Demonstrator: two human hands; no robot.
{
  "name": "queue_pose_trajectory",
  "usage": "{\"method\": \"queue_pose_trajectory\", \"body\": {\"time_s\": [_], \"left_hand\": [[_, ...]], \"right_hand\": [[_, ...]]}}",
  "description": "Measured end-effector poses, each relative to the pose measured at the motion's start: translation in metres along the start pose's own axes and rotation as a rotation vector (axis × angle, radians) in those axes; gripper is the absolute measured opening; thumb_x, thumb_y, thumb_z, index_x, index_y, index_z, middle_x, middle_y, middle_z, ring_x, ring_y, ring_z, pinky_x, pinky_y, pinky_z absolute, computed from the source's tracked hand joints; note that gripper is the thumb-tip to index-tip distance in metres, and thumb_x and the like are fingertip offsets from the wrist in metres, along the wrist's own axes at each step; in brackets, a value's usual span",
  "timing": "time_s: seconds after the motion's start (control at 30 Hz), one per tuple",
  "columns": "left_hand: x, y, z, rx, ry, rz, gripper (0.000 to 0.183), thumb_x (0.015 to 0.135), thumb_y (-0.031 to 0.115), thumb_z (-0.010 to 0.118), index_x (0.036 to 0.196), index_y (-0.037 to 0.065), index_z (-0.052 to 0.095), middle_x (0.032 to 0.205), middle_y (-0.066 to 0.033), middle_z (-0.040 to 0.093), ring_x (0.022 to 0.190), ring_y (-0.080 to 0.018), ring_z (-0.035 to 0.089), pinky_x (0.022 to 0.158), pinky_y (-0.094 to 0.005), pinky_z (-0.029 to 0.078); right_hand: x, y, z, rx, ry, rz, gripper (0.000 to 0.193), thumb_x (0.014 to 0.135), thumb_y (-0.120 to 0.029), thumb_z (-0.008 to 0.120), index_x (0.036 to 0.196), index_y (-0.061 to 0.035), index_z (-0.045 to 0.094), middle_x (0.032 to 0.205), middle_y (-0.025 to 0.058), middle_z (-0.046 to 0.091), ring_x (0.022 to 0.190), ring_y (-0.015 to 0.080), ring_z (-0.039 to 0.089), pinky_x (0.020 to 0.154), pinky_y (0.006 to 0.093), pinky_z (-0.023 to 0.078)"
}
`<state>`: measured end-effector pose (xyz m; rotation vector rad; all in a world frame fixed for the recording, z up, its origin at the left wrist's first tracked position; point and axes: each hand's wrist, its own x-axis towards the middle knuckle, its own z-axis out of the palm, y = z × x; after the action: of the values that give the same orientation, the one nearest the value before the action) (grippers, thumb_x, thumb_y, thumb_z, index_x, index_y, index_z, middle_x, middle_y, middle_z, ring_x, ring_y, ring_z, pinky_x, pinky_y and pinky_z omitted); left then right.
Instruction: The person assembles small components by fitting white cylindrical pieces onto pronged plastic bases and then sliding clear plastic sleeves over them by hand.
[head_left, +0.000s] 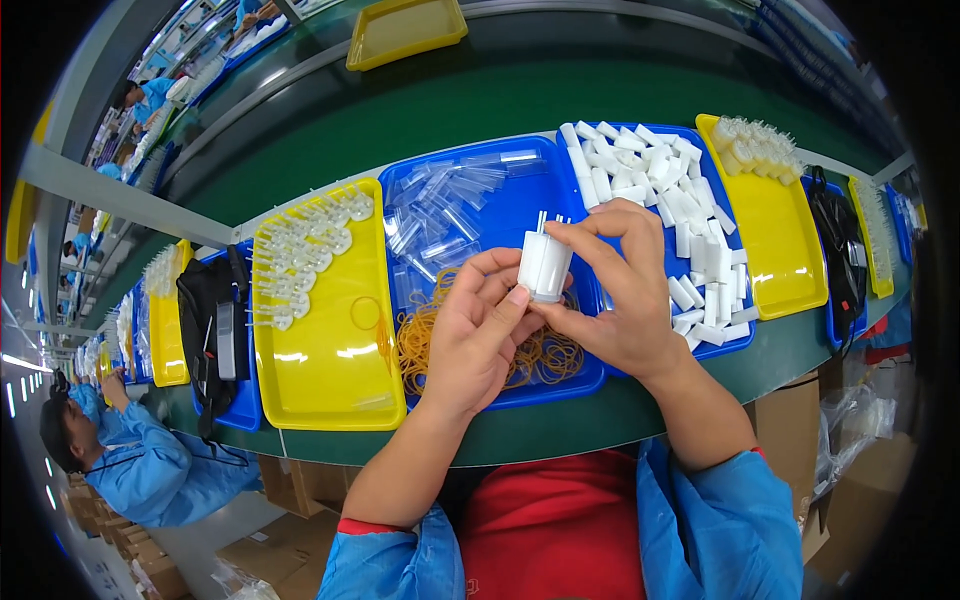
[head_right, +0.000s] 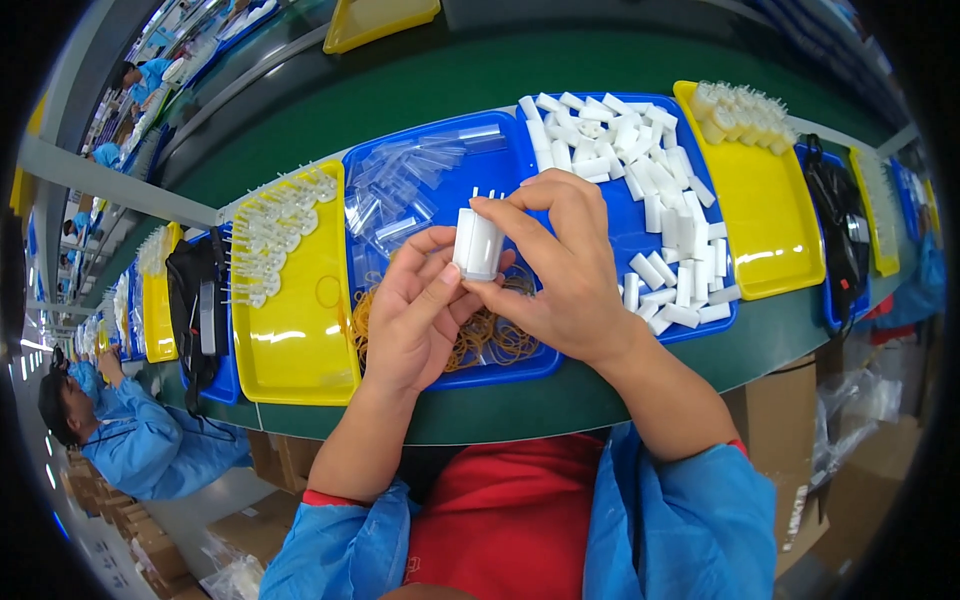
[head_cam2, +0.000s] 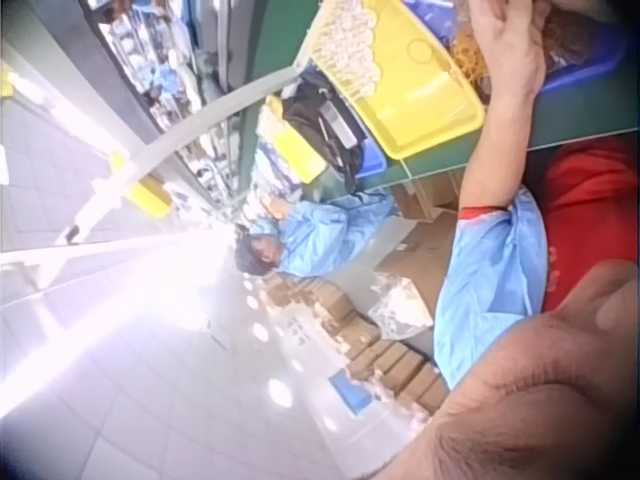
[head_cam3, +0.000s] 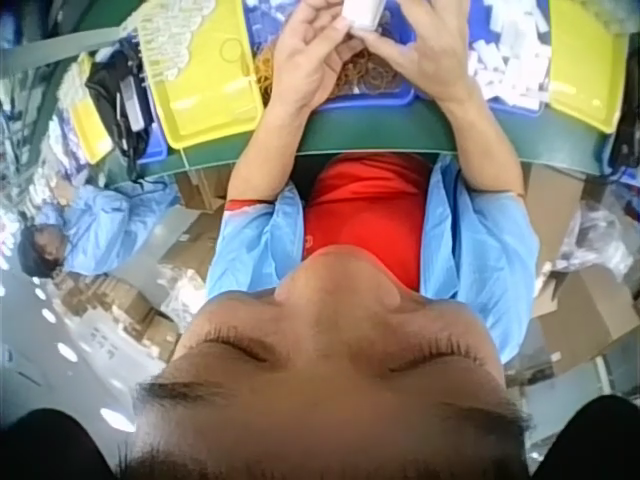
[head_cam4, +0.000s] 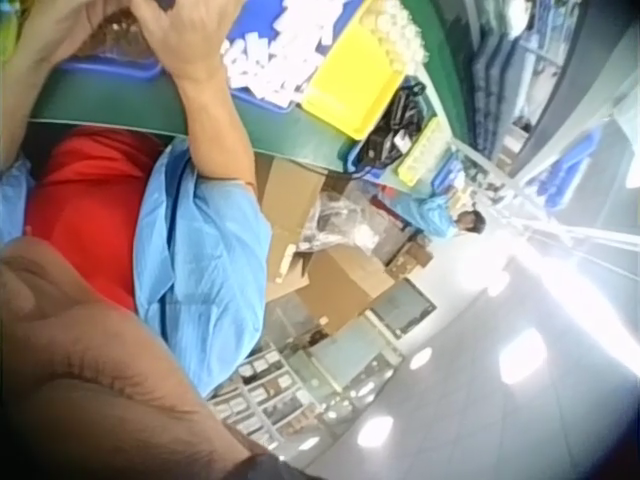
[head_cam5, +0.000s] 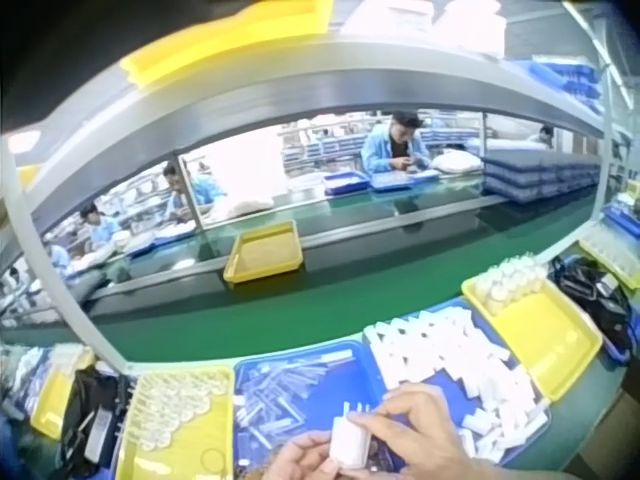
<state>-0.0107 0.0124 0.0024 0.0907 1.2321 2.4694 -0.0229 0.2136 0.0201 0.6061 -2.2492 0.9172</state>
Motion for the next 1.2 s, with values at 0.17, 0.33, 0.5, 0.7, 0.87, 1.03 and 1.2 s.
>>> {"method": "queue_pose_trajectory", "body": {"time_s": [0.17,0.33,0.5,0.7,0.87,1.03,1.2], "left_hand": [[0.001,-0.002,-0.001,-0.006,-0.005,-0.008,0.045,0.116,0.012,0.062,0.155,0.002,0.042,0.153,-0.0269,0.061,0.144,-0.0406,0.065,0.117,-0.0495,0.058],[0.000,0.003,0.001,-0.057,-0.005,-0.002,0.048,0.113,0.009,0.061,0.156,0.001,0.041,0.154,-0.0290,0.060,0.144,-0.0444,0.064,0.117,-0.0514,0.058],[-0.001,0.007,0.001,-0.140,-0.027,0.000,0.047,0.112,0.003,0.058,0.155,0.001,0.041,0.152,-0.0271,0.060,0.143,-0.0422,0.065,0.117,-0.0506,0.058],[0.000,0.007,0.000,-0.122,-0.011,0.001,0.053,0.108,0.003,0.057,0.157,-0.002,0.038,0.156,-0.0314,0.057,0.144,-0.0474,0.063,0.119,-0.0534,0.056],[0.002,0.005,-0.001,-0.121,-0.021,-0.004,0.050,0.108,0.003,0.058,0.154,-0.002,0.041,0.154,-0.0301,0.059,0.144,-0.0463,0.063,0.119,-0.0528,0.056],[0.001,0.007,-0.001,-0.114,-0.008,0.004,0.048,0.107,0.002,0.058,0.153,-0.001,0.043,0.153,-0.0287,0.059,0.143,-0.0455,0.064,0.119,-0.0531,0.056],[0.006,0.016,-0.014,-0.024,0.159,0.248,0.044,0.107,0.003,0.061,0.149,0.001,0.048,0.149,-0.0239,0.061,0.135,-0.0411,0.068,0.114,-0.0508,0.058]], "right_hand": [[0.000,0.001,-0.002,0.026,-0.030,-0.001,0.068,0.069,-0.014,0.098,0.133,-0.0077,0.079,0.124,0.0124,0.066,0.122,0.0366,0.062,0.106,0.0488,0.050],[0.002,-0.002,-0.003,-0.010,-0.022,-0.017,0.071,0.068,-0.017,0.099,0.135,-0.0076,0.077,0.124,0.0122,0.066,0.123,0.0373,0.062,0.107,0.0498,0.050],[0.002,-0.004,-0.003,-0.019,-0.033,-0.023,0.073,0.066,-0.020,0.101,0.135,-0.0081,0.077,0.126,0.0119,0.067,0.126,0.0371,0.061,0.109,0.0503,0.050],[0.000,0.001,0.002,-0.052,0.004,-0.086,0.074,0.063,-0.022,0.104,0.131,-0.0104,0.077,0.129,0.0095,0.067,0.126,0.0356,0.060,0.109,0.0490,0.049],[-0.001,0.004,0.001,-0.041,-0.009,-0.098,0.075,0.062,-0.022,0.105,0.130,-0.0106,0.077,0.128,0.0083,0.068,0.130,0.0363,0.060,0.111,0.0501,0.050],[0.004,0.000,0.000,-0.044,-0.022,-0.088,0.074,0.064,-0.023,0.104,0.132,-0.0101,0.077,0.130,0.0099,0.069,0.133,0.0373,0.060,0.113,0.0499,0.050],[0.025,-0.006,-0.007,0.205,-0.085,0.083,0.052,0.085,-0.023,0.095,0.131,-0.0068,0.076,0.127,0.0141,0.071,0.127,0.0389,0.064,0.109,0.0511,0.053]]}}
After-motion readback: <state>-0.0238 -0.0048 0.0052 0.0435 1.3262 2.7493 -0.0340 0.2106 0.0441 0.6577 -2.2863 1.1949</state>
